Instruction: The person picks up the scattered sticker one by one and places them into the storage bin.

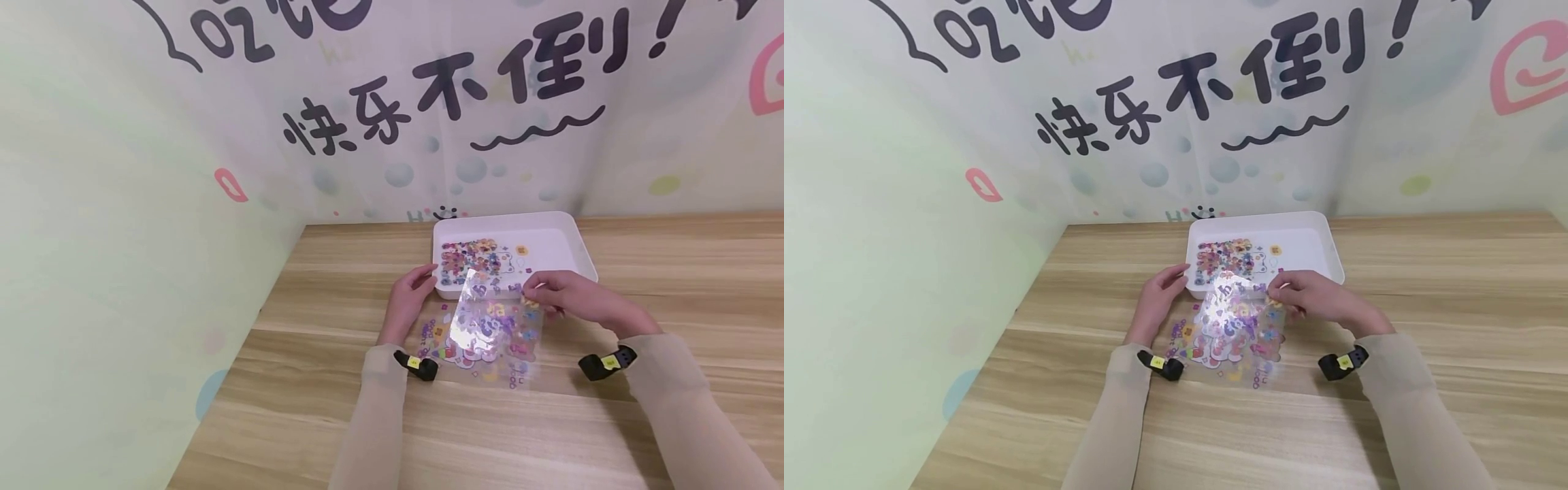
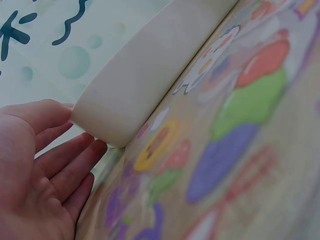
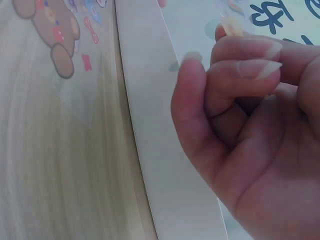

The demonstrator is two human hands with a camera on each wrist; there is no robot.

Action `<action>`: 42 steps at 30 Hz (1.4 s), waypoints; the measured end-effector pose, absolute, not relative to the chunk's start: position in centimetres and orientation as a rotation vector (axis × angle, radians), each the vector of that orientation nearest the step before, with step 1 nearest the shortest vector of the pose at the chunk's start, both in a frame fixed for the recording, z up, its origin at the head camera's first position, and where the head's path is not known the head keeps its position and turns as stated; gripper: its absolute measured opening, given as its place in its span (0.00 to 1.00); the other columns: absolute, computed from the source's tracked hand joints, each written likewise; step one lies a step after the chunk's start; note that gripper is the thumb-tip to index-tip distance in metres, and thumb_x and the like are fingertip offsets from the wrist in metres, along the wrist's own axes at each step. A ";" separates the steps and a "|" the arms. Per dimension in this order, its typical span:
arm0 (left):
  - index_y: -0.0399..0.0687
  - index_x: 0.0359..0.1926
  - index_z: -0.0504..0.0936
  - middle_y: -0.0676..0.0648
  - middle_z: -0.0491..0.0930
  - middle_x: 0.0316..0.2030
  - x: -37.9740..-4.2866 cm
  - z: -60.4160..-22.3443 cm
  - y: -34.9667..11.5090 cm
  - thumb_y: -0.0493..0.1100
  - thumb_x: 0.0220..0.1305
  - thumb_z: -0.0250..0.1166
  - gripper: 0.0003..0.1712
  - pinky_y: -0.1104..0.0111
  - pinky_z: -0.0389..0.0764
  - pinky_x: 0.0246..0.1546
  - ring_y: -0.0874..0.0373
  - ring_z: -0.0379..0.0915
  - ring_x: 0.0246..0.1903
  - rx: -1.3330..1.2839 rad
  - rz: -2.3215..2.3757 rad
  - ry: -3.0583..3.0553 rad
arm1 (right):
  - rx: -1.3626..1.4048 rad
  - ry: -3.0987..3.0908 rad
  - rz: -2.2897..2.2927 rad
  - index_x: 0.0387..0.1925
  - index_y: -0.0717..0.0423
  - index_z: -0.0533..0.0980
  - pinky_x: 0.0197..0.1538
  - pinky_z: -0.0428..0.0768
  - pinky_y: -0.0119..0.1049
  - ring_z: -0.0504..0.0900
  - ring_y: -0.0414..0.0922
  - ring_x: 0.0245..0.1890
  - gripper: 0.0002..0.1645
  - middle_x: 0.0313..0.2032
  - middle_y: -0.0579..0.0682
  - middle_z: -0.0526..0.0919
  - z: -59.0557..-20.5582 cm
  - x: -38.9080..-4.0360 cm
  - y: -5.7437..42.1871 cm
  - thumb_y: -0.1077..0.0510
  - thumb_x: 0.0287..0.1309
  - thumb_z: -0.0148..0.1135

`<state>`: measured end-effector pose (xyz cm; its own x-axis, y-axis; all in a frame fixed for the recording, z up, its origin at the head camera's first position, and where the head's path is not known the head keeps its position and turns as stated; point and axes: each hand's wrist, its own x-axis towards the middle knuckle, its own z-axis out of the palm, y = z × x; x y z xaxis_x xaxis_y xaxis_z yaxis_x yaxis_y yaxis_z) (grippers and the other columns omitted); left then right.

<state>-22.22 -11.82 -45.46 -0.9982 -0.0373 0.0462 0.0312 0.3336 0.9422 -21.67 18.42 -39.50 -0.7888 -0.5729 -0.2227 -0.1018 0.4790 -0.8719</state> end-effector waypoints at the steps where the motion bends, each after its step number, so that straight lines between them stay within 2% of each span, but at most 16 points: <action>1: 0.70 0.50 0.75 0.61 0.74 0.48 -22.2 -45.5 -11.8 0.55 0.58 0.58 0.17 0.71 0.72 0.48 0.67 0.69 0.47 0.008 -1.782 -2.518 | -0.561 2.238 -1.277 0.41 0.55 0.71 0.27 0.70 0.38 0.70 0.56 0.26 0.19 0.21 0.52 0.69 -39.5 -21.7 18.5 0.44 0.60 0.50; 6: 0.70 0.50 0.75 0.62 0.74 0.48 -22.2 -45.4 -11.8 0.56 0.58 0.58 0.17 0.71 0.72 0.48 0.67 0.69 0.47 0.010 -1.787 -2.518 | -0.572 2.242 -1.342 0.42 0.58 0.70 0.27 0.71 0.38 0.70 0.54 0.25 0.19 0.20 0.51 0.67 -39.5 -21.7 18.6 0.46 0.60 0.50; 16: 0.69 0.50 0.75 0.61 0.74 0.48 -22.1 -45.3 -11.8 0.55 0.58 0.58 0.17 0.71 0.72 0.48 0.67 0.69 0.47 0.008 -1.786 -2.514 | -0.553 2.230 -1.481 0.41 0.60 0.68 0.25 0.72 0.40 0.70 0.50 0.22 0.18 0.20 0.51 0.69 -39.4 -21.9 18.8 0.48 0.61 0.50; 21: 0.68 0.51 0.75 0.61 0.74 0.48 -22.1 -45.3 -11.8 0.55 0.58 0.58 0.18 0.70 0.72 0.49 0.67 0.69 0.47 0.004 -1.793 -2.514 | -0.512 2.242 -1.523 0.43 0.60 0.66 0.27 0.73 0.40 0.71 0.54 0.25 0.20 0.21 0.52 0.70 -39.2 -21.9 18.8 0.46 0.61 0.49; 31: 0.70 0.50 0.75 0.63 0.73 0.47 -22.1 -45.4 -11.8 0.54 0.59 0.57 0.16 0.71 0.72 0.48 0.68 0.69 0.47 0.018 -1.779 -2.530 | -0.426 2.263 -1.558 0.45 0.61 0.66 0.30 0.73 0.38 0.71 0.53 0.28 0.24 0.24 0.54 0.71 -39.2 -22.1 19.0 0.44 0.60 0.49; 38: 0.70 0.50 0.74 0.62 0.73 0.48 -22.1 -45.5 -11.9 0.57 0.57 0.57 0.18 0.70 0.72 0.49 0.67 0.69 0.47 0.017 -1.775 -2.528 | -0.355 2.340 -1.585 0.46 0.63 0.66 0.35 0.75 0.36 0.73 0.47 0.30 0.27 0.27 0.53 0.72 -39.5 -22.4 19.2 0.42 0.60 0.47; 42: 0.71 0.50 0.74 0.63 0.73 0.49 -22.1 -45.4 -11.9 0.58 0.57 0.57 0.18 0.70 0.72 0.49 0.67 0.69 0.47 0.004 -1.782 -2.521 | -0.308 2.358 -1.625 0.46 0.64 0.67 0.36 0.76 0.34 0.74 0.47 0.31 0.29 0.26 0.52 0.72 -39.5 -22.5 19.2 0.41 0.60 0.48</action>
